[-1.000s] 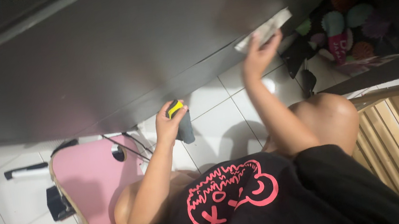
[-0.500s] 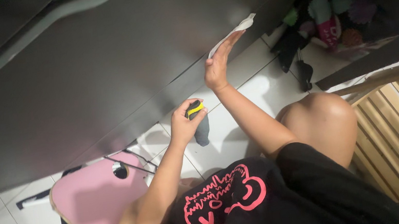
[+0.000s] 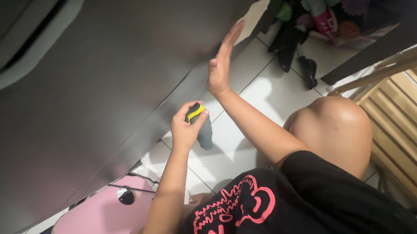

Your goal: The person cleans the inside of a shoe rack using a cloth and a small tool, then places several pairs of shoes onto the shelf. The person wipes the shelf surface and arranges the shoes neatly.

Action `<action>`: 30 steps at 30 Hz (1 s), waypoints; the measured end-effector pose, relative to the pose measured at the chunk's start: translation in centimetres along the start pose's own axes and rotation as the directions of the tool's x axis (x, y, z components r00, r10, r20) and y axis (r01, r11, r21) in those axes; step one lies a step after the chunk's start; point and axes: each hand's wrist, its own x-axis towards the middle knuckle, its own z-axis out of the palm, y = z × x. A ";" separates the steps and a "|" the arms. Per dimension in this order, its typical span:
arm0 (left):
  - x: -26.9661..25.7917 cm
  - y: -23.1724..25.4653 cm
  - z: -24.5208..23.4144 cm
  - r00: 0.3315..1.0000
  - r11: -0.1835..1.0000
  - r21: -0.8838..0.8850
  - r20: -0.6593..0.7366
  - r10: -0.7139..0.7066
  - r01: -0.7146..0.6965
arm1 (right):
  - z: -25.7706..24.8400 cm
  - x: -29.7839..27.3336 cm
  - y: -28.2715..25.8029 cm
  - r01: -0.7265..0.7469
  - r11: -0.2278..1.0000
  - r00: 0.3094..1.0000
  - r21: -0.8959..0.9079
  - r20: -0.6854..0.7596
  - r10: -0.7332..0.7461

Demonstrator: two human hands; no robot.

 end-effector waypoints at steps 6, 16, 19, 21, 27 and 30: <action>1.0 0.3 0.8 1.000 1.000 -0.015 0.015 0.024 -0.024 | -2.1 1.6 1.7 -0.141 0.986 0.958 0.088 -0.239 0.159; 1.2 -0.3 1.0 1.000 1.000 0.011 0.022 0.012 -0.012 | -4.3 5.8 13.5 -0.348 0.929 0.822 0.127 -0.435 0.368; 1.6 -0.4 1.2 1.000 1.000 0.031 0.025 0.006 -0.007 | -4.7 6.2 15.0 -0.376 0.919 0.800 0.117 -0.460 0.386; 1.7 -0.5 1.3 0.999 1.000 0.026 0.030 -0.011 0.010 | -4.7 6.7 13.5 -0.266 0.958 0.866 -0.104 -0.462 0.190; 2.9 -0.7 2.4 0.998 1.000 0.003 0.061 -0.026 0.026 | -6.5 12.9 8.2 -0.170 0.940 0.923 -0.297 -0.383 0.046; 3.4 -0.7 3.2 0.997 1.000 -0.017 0.073 -0.009 0.010 | -7.8 14.2 9.5 -0.068 0.957 0.921 -0.281 -0.387 -0.048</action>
